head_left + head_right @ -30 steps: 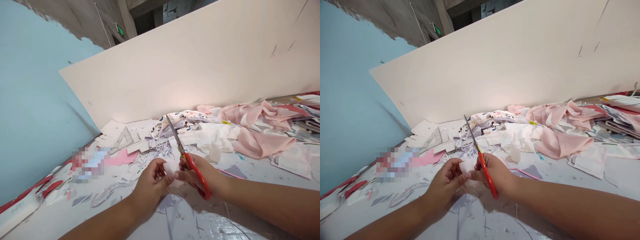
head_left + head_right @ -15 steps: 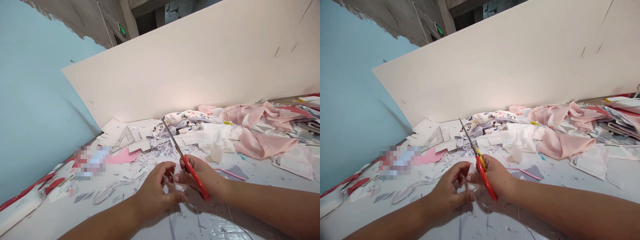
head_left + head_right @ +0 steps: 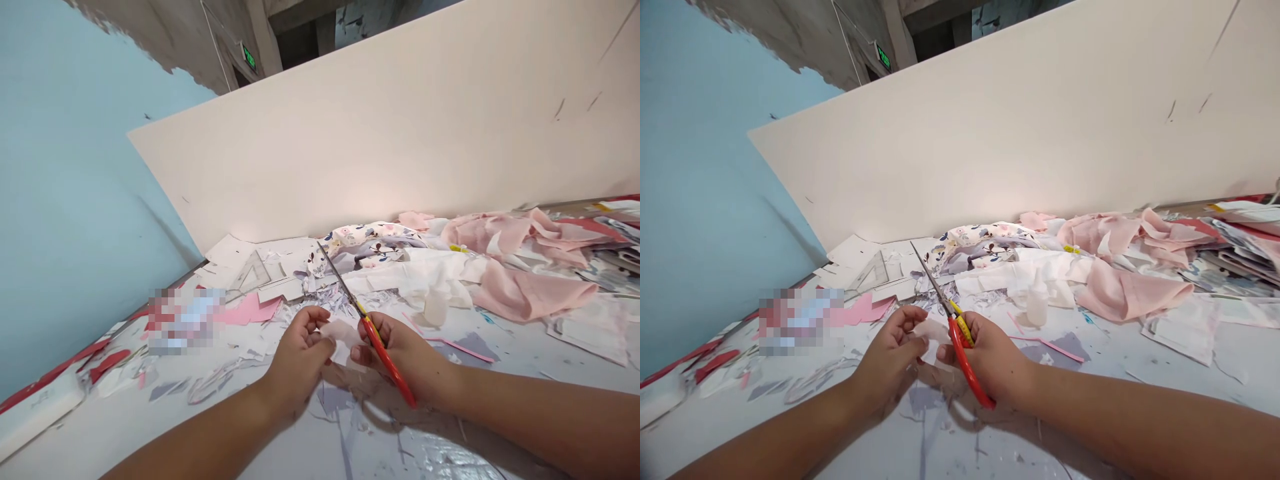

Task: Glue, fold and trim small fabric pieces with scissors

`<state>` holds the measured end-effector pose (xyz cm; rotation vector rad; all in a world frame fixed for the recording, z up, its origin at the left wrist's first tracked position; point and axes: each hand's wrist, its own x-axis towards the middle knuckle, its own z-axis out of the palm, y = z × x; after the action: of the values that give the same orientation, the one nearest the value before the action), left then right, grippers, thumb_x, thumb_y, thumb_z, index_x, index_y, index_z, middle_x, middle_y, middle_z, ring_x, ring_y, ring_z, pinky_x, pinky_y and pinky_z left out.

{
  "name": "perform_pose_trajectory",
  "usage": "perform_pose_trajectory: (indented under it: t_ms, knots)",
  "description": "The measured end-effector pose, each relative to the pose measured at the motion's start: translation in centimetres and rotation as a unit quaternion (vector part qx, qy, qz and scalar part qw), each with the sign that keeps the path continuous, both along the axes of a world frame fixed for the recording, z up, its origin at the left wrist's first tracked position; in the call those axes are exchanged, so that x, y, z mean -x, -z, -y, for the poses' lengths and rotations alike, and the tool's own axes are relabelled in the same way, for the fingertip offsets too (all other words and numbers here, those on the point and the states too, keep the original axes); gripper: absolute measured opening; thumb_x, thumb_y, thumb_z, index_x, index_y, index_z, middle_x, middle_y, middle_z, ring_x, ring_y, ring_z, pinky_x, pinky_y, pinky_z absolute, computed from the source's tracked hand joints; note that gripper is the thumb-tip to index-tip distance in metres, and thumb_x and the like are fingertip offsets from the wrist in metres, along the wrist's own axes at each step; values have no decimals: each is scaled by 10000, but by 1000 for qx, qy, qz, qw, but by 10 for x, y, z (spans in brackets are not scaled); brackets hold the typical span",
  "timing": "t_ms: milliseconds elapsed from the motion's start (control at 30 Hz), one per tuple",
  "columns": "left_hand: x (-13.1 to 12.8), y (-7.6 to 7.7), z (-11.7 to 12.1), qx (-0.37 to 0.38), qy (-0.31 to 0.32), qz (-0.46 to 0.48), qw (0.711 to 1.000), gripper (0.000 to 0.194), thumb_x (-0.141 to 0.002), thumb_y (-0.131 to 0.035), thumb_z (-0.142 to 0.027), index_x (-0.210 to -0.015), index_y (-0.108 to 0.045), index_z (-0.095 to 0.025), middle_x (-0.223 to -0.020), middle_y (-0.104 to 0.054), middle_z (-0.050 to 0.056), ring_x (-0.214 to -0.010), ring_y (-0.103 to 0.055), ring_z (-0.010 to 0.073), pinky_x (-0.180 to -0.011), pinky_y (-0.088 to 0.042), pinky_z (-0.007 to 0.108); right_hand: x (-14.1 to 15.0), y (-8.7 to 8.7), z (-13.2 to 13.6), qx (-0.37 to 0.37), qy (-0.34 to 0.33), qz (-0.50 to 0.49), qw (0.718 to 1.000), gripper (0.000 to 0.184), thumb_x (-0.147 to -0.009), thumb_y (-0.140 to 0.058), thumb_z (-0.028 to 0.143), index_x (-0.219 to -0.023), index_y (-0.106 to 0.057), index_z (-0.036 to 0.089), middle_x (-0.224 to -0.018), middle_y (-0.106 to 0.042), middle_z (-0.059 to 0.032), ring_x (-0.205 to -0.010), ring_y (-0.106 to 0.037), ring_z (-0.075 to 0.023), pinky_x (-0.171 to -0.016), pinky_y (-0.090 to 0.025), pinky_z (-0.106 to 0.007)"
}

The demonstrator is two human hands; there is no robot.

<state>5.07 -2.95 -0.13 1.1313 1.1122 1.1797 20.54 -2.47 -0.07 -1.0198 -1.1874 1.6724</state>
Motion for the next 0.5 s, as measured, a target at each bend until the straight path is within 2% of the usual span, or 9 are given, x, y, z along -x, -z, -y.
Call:
perform_pose_trajectory:
  t_ms: [100,233,400,500]
  knots:
    - [2,1,-1,-23,-12,14,1000,315,-670,-483,-97,-950,-449,-237,-867,-529,-2,-637,-542,108,-504,-461,228,1,-1,0,0,9,26,1000,318,-608,-726,242,-702,-427,191,-481,-428,110,-405,-322,-34,-391,-226,-172]
    - [3,0,0,12,14,44,999,306,-658,-498,-95,-929,-464,-232,-823,-529,-14,-636,-540,104,-505,-450,217,0,0,-2,-16,20,35,999,317,-666,-685,318,-682,-391,200,-415,-363,127,-365,-259,-26,-365,-170,-174]
    - [10,5,-4,43,71,37,996,142,-706,-560,-208,-840,-521,-179,-714,-530,-12,-559,-499,87,-504,-412,218,-2,2,-1,-10,-5,21,1000,369,-604,-729,345,-685,-395,208,-407,-364,132,-335,-256,-22,-345,-166,-170]
    - [16,7,-8,45,66,14,997,127,-708,-579,-253,-792,-533,-171,-659,-523,-17,-536,-489,86,-496,-391,214,-3,2,1,-11,-14,14,1000,392,-576,-738,394,-685,-412,206,-411,-369,127,-331,-251,-22,-338,-165,-170]
